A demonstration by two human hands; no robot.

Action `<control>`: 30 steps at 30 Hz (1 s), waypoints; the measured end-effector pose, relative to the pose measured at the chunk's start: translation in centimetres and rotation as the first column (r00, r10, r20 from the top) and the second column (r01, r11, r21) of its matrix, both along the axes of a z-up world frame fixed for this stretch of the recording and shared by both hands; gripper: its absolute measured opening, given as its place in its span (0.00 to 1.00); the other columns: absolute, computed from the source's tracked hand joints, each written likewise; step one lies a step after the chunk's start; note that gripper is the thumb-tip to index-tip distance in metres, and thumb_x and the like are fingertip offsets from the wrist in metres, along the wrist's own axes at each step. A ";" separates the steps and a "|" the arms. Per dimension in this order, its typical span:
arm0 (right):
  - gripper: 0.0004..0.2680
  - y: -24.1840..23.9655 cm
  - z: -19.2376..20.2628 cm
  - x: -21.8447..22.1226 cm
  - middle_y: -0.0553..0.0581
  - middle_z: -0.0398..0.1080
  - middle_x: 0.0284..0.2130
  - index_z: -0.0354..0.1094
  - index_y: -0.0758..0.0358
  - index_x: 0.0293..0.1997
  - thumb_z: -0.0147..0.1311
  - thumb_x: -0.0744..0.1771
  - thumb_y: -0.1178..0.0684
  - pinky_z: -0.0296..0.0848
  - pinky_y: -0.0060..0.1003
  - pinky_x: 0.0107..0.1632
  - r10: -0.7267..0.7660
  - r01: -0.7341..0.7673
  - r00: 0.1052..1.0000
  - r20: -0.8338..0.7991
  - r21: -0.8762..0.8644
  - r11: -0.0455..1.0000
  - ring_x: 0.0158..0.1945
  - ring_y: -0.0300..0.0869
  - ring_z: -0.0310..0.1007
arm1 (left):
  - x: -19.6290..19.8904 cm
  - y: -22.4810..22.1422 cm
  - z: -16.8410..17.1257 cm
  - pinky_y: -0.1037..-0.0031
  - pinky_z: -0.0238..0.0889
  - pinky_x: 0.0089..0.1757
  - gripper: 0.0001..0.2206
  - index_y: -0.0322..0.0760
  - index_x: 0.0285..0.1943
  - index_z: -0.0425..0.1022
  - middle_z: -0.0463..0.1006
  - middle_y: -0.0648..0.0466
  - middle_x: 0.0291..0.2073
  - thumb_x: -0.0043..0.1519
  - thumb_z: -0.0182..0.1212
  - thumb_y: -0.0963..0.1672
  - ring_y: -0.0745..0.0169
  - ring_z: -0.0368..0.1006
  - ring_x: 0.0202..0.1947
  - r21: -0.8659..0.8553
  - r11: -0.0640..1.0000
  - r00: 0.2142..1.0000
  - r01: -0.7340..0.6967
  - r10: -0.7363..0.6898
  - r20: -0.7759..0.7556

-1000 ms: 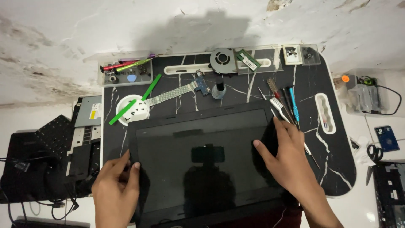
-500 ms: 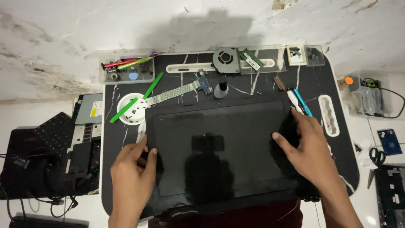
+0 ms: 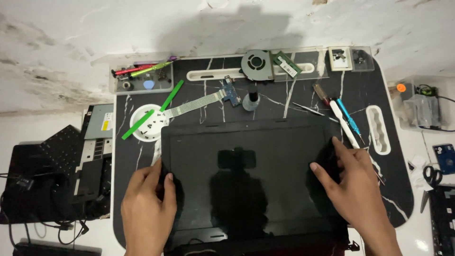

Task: Positioning and securing a laptop screen onto the chassis during a repair process.

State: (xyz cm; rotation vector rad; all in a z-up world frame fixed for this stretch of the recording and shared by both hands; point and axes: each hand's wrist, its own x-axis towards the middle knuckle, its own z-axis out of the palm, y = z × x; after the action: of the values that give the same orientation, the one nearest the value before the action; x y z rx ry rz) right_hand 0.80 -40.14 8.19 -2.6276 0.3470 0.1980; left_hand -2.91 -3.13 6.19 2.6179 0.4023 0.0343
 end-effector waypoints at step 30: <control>0.12 -3.1 4.1 -3.8 0.70 0.85 0.40 0.79 0.69 0.55 0.59 0.67 0.62 0.84 0.47 0.53 -0.406 0.557 0.781 -0.474 0.234 0.797 0.41 0.57 0.87 | -0.8 -1.0 1.4 0.68 0.71 0.39 0.17 0.42 0.59 0.83 0.82 0.54 0.46 0.63 0.63 0.49 0.59 0.79 0.33 -0.181 0.965 0.981 -0.190 0.183 -0.056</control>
State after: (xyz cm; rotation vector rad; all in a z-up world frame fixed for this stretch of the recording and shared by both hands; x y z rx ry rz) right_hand -3.03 -43.19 12.30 -2.0239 1.0228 0.5702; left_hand -3.67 -4.14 7.58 2.3923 0.6343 0.0085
